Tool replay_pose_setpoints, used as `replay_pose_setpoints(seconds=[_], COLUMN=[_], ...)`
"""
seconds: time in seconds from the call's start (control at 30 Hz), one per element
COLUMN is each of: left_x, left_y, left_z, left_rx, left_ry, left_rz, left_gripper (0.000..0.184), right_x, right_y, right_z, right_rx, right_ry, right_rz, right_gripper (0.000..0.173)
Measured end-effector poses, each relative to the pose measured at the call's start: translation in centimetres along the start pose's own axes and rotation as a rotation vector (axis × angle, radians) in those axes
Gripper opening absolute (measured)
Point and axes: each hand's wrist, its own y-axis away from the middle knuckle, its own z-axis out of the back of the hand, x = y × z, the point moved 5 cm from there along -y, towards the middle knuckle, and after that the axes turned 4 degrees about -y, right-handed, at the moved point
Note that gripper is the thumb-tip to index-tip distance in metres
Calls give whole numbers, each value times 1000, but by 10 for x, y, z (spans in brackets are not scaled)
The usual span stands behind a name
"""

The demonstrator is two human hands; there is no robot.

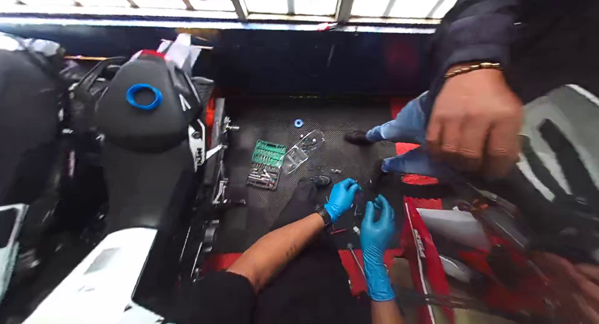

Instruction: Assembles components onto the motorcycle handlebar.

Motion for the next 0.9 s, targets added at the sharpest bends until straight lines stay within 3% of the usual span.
replay_pose_setpoints(seconds=[0.13,0.23,0.37,0.47,0.6,0.67,0.8,0.9], left_x=[146,213,296,378,479,502,501,518], left_y=[17,34,24,4,-6,-9,-21,-11], left_z=[1,-11,-6,26,54,70,118,142], left_rx=[48,188,352,358,491,521,569,579], left_ry=[-194,-257,-316,-328,-329,-312,-257,-250], left_rz=[459,582,628,686,694,673,690,749], left_gripper=[38,40,38,35,34,32,31,29], right_x=[-29,-72,-173,-239,-310,-333,-375,-388], right_y=[-3,-8,-5,9,73,107,157,180], right_z=[-112,-201,-315,-405,-567,-654,-792,-847], right_rx=[440,599,761,944,1297,1358,1344,1263], right_ry=[-123,14,109,264,505,542,594,599], right_rz=[-281,-355,-493,-419,-200,-115,-18,86], right_gripper=[25,23,20,19,30,38,61,46])
